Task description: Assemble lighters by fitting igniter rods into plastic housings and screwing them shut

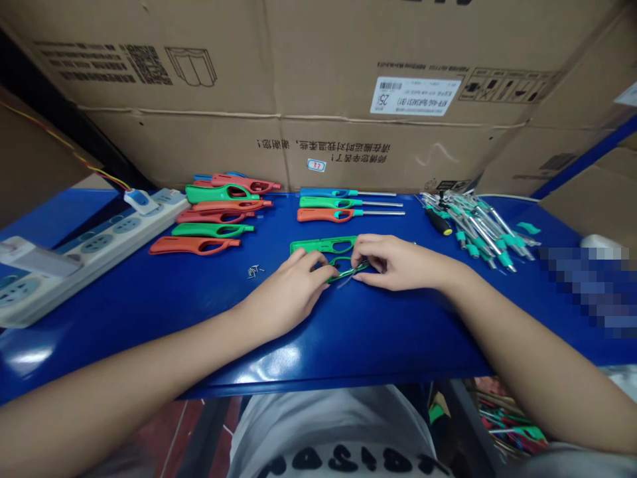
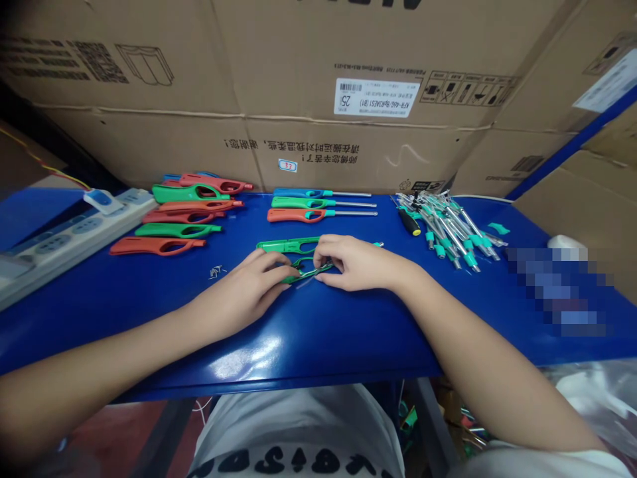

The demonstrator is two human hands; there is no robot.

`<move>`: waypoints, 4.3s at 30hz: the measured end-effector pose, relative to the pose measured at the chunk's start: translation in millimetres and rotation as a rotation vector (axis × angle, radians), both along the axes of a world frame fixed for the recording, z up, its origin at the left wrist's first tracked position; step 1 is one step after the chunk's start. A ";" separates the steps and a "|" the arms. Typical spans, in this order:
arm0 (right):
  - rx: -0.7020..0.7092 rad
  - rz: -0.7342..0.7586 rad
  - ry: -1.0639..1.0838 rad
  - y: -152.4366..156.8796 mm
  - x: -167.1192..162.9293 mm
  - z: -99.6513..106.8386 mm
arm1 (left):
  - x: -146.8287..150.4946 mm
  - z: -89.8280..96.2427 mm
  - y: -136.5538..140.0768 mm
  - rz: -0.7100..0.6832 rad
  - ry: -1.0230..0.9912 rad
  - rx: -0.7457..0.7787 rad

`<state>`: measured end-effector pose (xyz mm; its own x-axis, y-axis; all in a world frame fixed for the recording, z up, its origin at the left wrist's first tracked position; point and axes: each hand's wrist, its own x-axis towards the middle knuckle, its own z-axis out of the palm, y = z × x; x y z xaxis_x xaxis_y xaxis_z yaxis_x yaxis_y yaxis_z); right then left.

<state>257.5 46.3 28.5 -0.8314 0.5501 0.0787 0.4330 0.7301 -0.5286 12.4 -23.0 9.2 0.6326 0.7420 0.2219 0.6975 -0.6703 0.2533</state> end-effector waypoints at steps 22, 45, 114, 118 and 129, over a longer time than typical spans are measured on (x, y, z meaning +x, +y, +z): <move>-0.023 0.061 0.009 2.1 3.1 -1.7 | 0.4 1.9 -2.7 0.046 0.016 -0.016; 0.036 0.064 0.074 0.9 -5.1 -10.1 | 8.1 9.1 -14.5 0.085 0.442 0.114; 0.025 0.017 0.116 3.5 -6.2 -12.4 | 4.3 -3.2 -10.1 0.066 0.073 0.032; 0.045 0.050 0.099 2.9 -5.1 -10.9 | 4.3 -3.0 -10.8 0.066 0.076 0.023; 0.060 0.043 0.139 3.4 -5.3 -13.1 | 3.4 -3.3 -11.1 0.050 0.067 0.053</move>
<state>252.2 49.7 15.4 -0.8328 0.5052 0.2262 0.3266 0.7784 -0.5361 15.7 -34.1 6.0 0.6099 0.7612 0.2206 0.7444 -0.6457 0.1699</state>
